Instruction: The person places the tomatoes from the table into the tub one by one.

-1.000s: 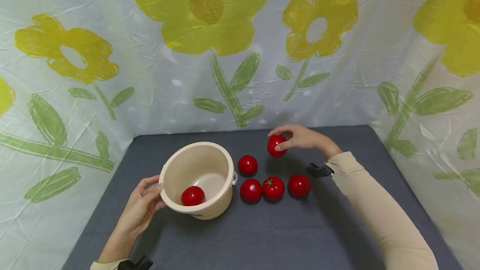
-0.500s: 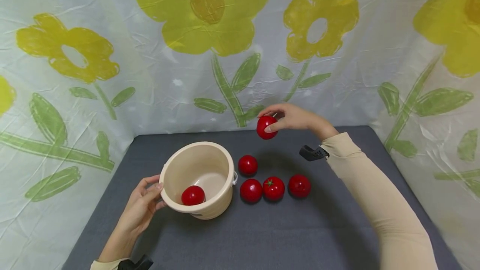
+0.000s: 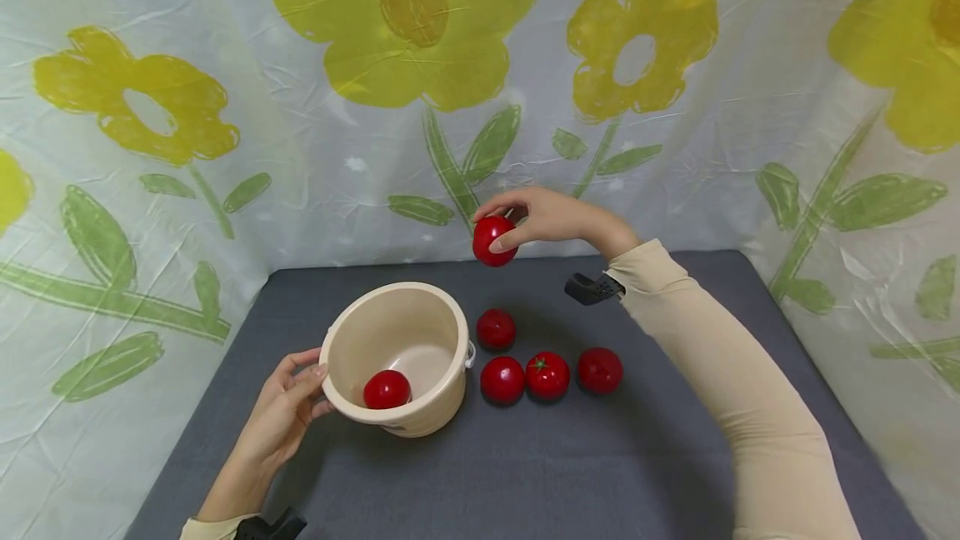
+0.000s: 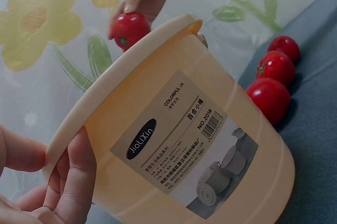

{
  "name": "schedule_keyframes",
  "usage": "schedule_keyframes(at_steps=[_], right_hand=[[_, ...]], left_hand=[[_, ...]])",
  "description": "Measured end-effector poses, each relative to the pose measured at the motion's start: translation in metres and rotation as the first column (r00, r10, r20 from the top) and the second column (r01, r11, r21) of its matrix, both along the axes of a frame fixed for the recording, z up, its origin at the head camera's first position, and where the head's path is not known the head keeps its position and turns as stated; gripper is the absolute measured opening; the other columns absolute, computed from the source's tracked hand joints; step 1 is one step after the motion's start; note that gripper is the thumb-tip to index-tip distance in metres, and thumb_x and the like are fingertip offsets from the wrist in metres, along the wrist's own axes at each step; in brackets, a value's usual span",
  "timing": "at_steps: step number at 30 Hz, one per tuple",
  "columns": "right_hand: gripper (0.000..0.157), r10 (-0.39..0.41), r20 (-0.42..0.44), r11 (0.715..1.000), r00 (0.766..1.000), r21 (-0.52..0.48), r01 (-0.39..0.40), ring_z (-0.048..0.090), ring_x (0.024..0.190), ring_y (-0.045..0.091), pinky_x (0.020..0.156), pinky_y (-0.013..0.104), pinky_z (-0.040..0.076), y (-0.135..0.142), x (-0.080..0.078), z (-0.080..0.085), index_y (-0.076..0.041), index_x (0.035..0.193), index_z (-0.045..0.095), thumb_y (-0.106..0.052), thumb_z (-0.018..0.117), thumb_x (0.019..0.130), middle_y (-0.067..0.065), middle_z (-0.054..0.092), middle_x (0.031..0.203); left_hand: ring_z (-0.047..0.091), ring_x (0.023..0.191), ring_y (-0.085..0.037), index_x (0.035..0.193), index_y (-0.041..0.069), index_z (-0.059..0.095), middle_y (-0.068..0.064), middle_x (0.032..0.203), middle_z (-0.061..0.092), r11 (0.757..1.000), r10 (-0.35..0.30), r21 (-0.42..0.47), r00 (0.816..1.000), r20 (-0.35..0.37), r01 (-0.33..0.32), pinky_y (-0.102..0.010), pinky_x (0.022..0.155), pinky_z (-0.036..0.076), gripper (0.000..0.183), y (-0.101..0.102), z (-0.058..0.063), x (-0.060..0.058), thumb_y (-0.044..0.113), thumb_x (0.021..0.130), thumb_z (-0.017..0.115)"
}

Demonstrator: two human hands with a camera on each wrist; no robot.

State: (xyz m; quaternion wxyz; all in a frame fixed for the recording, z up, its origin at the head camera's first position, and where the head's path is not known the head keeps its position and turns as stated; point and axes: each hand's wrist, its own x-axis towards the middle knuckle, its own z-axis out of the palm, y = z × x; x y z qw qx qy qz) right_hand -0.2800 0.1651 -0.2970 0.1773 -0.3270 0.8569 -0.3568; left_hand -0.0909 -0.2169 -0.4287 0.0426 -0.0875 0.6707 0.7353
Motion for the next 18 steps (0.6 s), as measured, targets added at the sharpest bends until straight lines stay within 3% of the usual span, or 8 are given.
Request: schedule_keyframes(at_steps=[11,18], right_hand=[[0.047,0.142,-0.013,0.99,0.99,0.017,-0.141,0.061,0.11,0.02,0.09,0.035,0.055,-0.047,-0.006,0.018,-0.024,0.13,0.061,-0.026,0.076,0.086,0.0,0.065,0.123],[0.046,0.229,-0.01,0.973,0.973,0.029,-0.229,0.06,0.11,0.019,0.09,0.033,0.055,-0.079,-0.005,0.026,-0.02,0.13,0.062,-0.023,0.075,0.086,0.0,0.066,0.123]], left_hand=[[0.065,0.072,-0.007,0.124,0.012,0.034,0.007,0.094,0.071,1.0,0.002,-0.001,1.0,0.01,-0.002,-0.022,0.064,0.059,0.032,-0.001,0.0,-0.001,0.003,0.1,0.052],[0.065,0.074,-0.008,0.125,0.012,0.034,0.007,0.094,0.07,1.0,-0.002,-0.001,1.0,0.015,0.002,-0.023,0.064,0.059,0.032,-0.002,0.0,-0.002,0.003,0.1,0.052]])
